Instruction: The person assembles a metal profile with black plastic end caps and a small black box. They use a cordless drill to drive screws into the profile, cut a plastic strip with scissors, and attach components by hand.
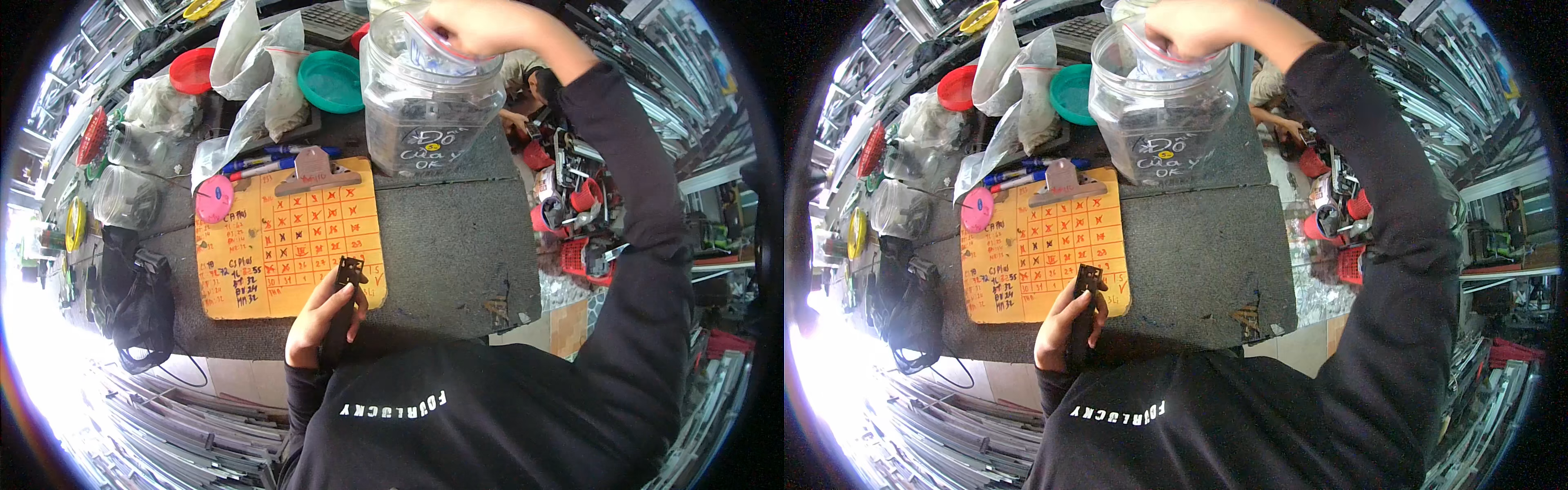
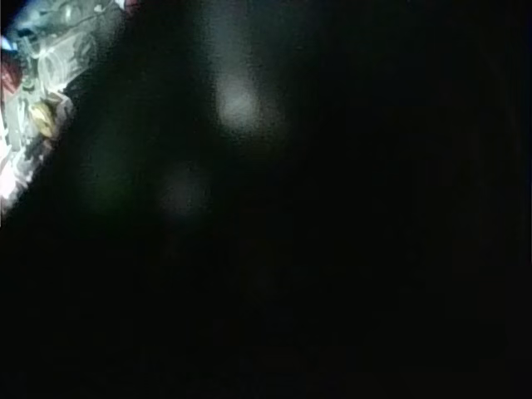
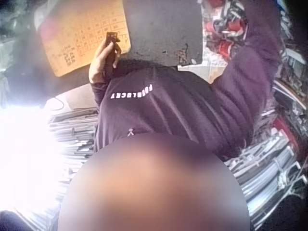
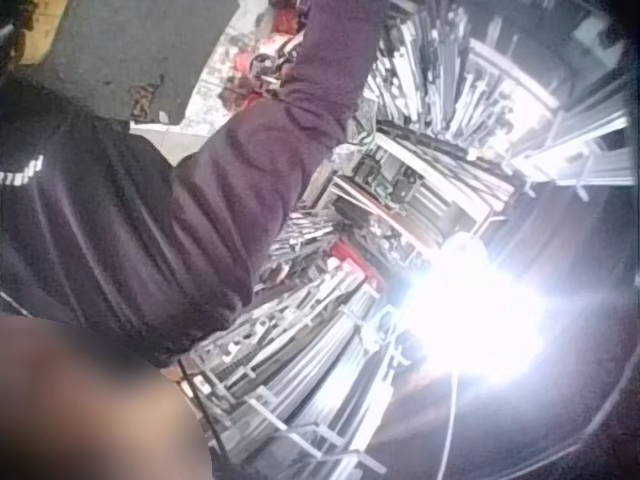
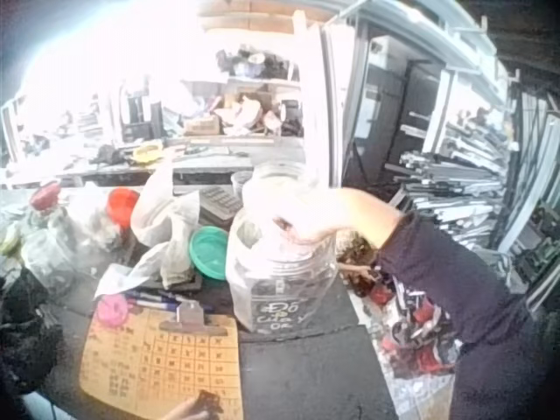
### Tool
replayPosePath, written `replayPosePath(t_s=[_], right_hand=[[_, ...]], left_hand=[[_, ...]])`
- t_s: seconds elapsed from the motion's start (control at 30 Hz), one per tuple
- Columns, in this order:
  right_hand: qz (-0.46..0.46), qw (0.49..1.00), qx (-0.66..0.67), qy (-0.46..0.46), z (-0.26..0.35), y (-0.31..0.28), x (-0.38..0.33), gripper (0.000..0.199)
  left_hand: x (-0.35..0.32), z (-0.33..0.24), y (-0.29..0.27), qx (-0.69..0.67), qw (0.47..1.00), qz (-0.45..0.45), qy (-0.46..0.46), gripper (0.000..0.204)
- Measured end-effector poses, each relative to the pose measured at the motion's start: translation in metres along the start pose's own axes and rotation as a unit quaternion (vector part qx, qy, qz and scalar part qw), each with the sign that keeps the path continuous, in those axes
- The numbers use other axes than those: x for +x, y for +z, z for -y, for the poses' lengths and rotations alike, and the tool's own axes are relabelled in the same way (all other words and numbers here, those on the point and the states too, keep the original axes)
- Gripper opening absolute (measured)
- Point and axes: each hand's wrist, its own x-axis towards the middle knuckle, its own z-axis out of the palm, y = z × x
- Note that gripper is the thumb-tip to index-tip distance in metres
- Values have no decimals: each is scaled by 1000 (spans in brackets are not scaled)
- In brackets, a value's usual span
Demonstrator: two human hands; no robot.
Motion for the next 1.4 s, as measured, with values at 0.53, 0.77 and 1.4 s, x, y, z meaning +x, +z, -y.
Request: replayPosePath(t_s=[0.53,0.77,1.4], right_hand=[[-52,666,697,261,212,113,-91,13],[-89,596,709,366,227,139,-99,9],[-106,546,759,338,216,153,-110,12]], left_hand=[[-11,-30,58,175,985,-2,2,22],[-4,-30,63,197,980,5,-29,25],[-54,-147,23,322,925,192,55,28]])
